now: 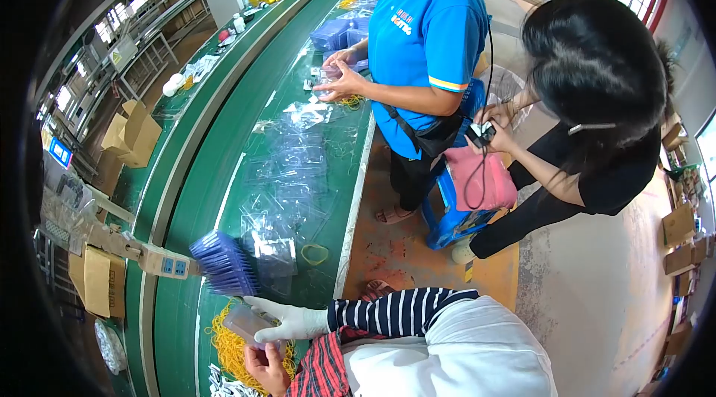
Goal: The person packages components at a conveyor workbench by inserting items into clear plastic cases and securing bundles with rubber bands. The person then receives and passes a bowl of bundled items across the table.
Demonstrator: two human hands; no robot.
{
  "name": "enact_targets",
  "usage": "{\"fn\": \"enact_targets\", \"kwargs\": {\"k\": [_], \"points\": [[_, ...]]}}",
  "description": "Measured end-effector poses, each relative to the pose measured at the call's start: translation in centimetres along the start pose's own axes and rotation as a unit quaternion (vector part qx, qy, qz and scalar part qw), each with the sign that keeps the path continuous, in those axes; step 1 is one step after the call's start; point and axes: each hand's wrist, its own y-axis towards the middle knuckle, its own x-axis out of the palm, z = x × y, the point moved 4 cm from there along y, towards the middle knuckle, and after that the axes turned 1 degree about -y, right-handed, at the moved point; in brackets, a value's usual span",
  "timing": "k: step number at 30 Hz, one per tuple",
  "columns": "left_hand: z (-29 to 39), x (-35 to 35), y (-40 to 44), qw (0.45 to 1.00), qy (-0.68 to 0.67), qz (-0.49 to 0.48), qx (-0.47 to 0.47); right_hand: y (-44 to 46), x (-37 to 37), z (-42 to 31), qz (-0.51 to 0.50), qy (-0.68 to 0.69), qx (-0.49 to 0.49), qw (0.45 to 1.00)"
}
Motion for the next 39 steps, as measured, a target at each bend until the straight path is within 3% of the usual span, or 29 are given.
{"fn": "enact_targets", "kwargs": {"k": [3,6,10,11,14,15,16,18,22,28,39], "points": [[1.2,0.3,-0.3,0.994,0.087,-0.059,0.004,0.0,0.1,0.1,-0.003,-0.029,0.024,0.999],[3.6,1.0,-0.6,0.996,0.058,-0.047,0.044,0.6,0.4,1.8,-0.016,0.01,0.049,0.999],[1.9,0.5,-0.9,0.994,-0.045,-0.081,-0.06,0.7,1.3,2.0,-0.048,0.098,0.079,0.991],[1.3,0.3,-1.0,0.987,-0.072,-0.07,-0.122,0.7,1.5,1.7,-0.06,0.122,0.081,0.987],[0.9,0.2,-1.1,0.98,-0.129,-0.012,-0.153,0.3,1.6,0.8,-0.081,0.146,0.133,0.977],[0.8,0.9,-0.2,0.988,-0.15,-0.001,-0.044,1.0,1.4,3.2,-0.061,0.107,0.085,0.989],[0.4,1.3,0.0,0.983,-0.17,-0.002,-0.064,0.3,1.5,1.4,-0.086,0.135,0.143,0.977],[0.0,0.4,-0.2,0.973,-0.201,0.023,-0.108,0.5,1.7,1.8,-0.061,0.142,0.084,0.984],[-0.5,0.5,-0.3,0.957,-0.255,-0.034,-0.133,0.4,1.6,1.9,-0.101,0.055,0.007,0.993],[-0.7,1.0,-0.4,0.94,-0.32,-0.051,-0.104,0.1,2.0,0.5,-0.145,0.111,0.09,0.979],[-1.8,1.4,0.1,0.925,-0.345,-0.059,-0.146,0.5,1.6,1.7,-0.136,0.156,0.08,0.975]]}}
